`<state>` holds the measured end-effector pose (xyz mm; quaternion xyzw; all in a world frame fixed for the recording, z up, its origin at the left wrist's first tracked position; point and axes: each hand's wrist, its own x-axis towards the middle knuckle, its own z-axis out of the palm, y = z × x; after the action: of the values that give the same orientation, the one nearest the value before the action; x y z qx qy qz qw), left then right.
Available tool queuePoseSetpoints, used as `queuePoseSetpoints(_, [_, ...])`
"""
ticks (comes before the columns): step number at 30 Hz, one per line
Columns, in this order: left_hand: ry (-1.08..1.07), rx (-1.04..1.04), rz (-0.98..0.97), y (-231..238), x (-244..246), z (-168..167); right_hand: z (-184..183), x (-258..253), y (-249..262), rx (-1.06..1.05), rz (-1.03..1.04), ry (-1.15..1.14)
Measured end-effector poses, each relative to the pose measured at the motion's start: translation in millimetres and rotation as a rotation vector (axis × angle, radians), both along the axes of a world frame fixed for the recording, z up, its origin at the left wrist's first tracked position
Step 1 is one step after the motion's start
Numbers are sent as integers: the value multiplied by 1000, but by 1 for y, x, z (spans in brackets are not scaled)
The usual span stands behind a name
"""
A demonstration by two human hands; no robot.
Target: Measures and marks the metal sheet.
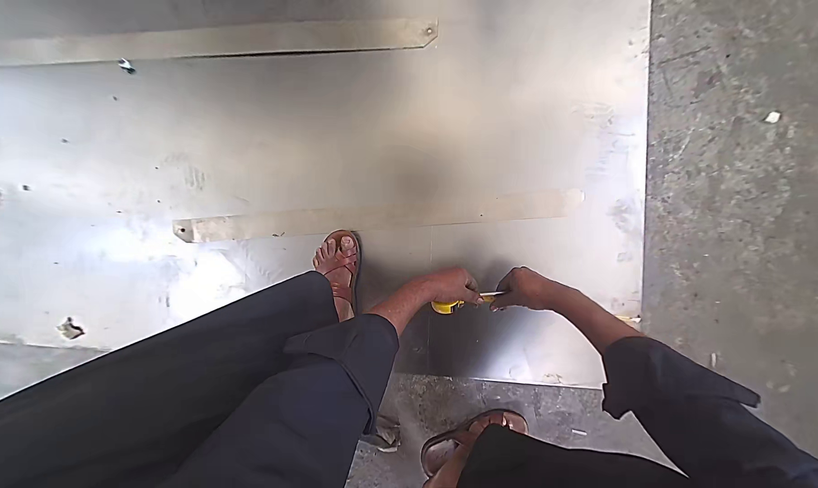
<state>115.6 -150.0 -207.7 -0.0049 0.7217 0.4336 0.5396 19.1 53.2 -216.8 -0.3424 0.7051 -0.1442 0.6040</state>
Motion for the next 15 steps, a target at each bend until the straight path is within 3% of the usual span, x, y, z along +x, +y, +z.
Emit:
queuePoseSetpoints(3, [32,-32,-34,-16,-12,0,-5,-28,-22,-47,-206,250])
queuePoseSetpoints(8, [33,-205,-154,-60,5,-10,-25,-83,-60,-47,-46,742])
queuePoseSetpoints(15, [112,-673,-179,-96,54,-21,-34,-93,-74,62,48,729])
